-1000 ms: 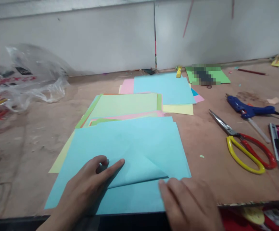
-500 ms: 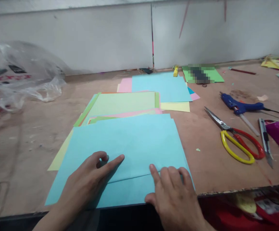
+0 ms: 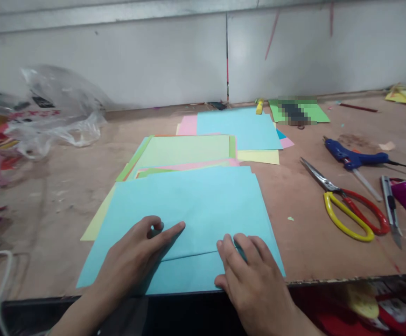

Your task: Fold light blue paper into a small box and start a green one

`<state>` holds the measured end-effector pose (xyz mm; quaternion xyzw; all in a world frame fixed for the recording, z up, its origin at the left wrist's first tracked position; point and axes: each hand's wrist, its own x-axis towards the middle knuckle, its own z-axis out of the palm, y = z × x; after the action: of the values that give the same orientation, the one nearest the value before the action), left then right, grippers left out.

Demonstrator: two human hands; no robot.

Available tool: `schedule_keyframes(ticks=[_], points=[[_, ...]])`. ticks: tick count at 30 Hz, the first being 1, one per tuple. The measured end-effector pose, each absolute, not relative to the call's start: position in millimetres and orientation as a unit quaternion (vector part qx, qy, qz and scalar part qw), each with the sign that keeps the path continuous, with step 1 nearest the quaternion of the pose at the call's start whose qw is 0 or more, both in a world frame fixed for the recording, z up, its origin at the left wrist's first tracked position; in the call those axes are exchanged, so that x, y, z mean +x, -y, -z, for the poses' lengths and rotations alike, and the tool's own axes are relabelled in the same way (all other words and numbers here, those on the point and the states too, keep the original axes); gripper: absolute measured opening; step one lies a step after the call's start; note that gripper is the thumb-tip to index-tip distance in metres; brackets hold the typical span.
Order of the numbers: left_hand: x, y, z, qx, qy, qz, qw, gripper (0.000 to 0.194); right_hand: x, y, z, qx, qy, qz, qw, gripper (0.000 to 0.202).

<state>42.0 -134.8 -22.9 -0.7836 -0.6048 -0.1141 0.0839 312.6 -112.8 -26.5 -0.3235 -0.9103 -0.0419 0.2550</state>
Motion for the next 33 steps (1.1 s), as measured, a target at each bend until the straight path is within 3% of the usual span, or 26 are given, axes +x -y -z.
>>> schedule_keyframes(ticks=[5,8,14,24,29,33], points=[[61,136,13,-0.817,0.518,0.216,0.129,0.029,312,108,31,-0.316,0.912,0.023,0.261,0.029],[88,141,10,-0.857,0.471,0.200,0.056,0.031,314,106,27,-0.318,0.910,0.011,0.265,0.027],[108,152,8,-0.845,0.514,0.142,-0.039,0.043,311,104,27,-0.316,0.906,0.014,0.282,0.023],[49,200,22,-0.759,0.603,0.229,0.087,0.033,320,100,25,-0.289,0.930,0.014,0.229,0.032],[27,217,18,-0.724,0.646,0.222,0.098,0.031,318,98,27,-0.279,0.924,0.034,0.260,0.028],[21,213,9,-0.732,0.631,0.234,0.107,0.019,321,97,30,-0.265,0.935,0.043,0.233,0.029]])
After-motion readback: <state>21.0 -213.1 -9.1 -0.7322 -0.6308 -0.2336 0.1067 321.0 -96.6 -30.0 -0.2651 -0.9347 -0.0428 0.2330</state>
